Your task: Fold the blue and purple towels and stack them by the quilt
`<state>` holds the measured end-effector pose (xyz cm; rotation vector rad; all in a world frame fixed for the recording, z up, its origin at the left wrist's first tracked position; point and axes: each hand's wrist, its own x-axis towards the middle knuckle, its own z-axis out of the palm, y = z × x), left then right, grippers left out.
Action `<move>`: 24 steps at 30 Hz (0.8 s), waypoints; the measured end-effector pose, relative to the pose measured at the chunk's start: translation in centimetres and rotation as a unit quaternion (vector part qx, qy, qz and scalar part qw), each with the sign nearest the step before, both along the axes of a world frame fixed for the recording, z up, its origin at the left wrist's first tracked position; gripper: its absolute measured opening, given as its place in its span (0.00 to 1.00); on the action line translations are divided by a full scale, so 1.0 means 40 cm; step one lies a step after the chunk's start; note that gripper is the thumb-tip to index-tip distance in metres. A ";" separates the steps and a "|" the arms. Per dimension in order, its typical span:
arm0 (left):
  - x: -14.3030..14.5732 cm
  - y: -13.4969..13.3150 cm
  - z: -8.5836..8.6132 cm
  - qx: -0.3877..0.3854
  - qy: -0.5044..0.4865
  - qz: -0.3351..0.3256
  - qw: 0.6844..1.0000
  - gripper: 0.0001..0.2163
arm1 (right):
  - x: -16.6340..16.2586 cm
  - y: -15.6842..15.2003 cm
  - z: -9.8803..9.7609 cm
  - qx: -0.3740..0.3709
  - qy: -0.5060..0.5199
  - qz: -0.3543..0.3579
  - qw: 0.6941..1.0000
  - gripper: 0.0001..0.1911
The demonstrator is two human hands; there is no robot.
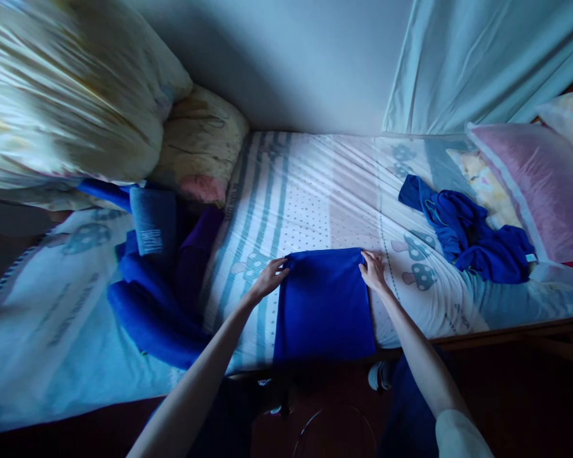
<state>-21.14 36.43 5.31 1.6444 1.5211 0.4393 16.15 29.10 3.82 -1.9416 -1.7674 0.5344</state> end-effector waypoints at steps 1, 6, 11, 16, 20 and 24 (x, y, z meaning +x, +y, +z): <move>0.001 0.001 0.000 0.005 0.007 -0.003 1.000 0.20 | -0.001 0.001 0.002 0.001 -0.001 0.001 1.000 0.25; 0.015 0.005 0.008 0.032 0.049 -0.012 0.998 0.22 | 0.000 0.010 0.008 -0.005 -0.019 -0.010 1.000 0.27; 0.032 0.004 0.018 0.053 0.097 -0.036 0.993 0.23 | 0.000 0.016 0.003 -0.023 -0.027 -0.009 0.999 0.28; 0.032 0.006 0.027 0.053 0.114 -0.065 0.990 0.17 | -0.007 0.029 0.006 -0.028 0.015 -0.020 0.999 0.21; 0.026 0.021 0.037 -0.001 0.067 -0.053 0.996 0.13 | -0.010 0.037 0.022 -0.048 0.122 -0.044 0.990 0.18; 0.022 0.031 0.052 -0.078 -0.060 -0.010 0.995 0.18 | -0.006 0.034 0.044 -0.090 0.206 -0.055 0.973 0.18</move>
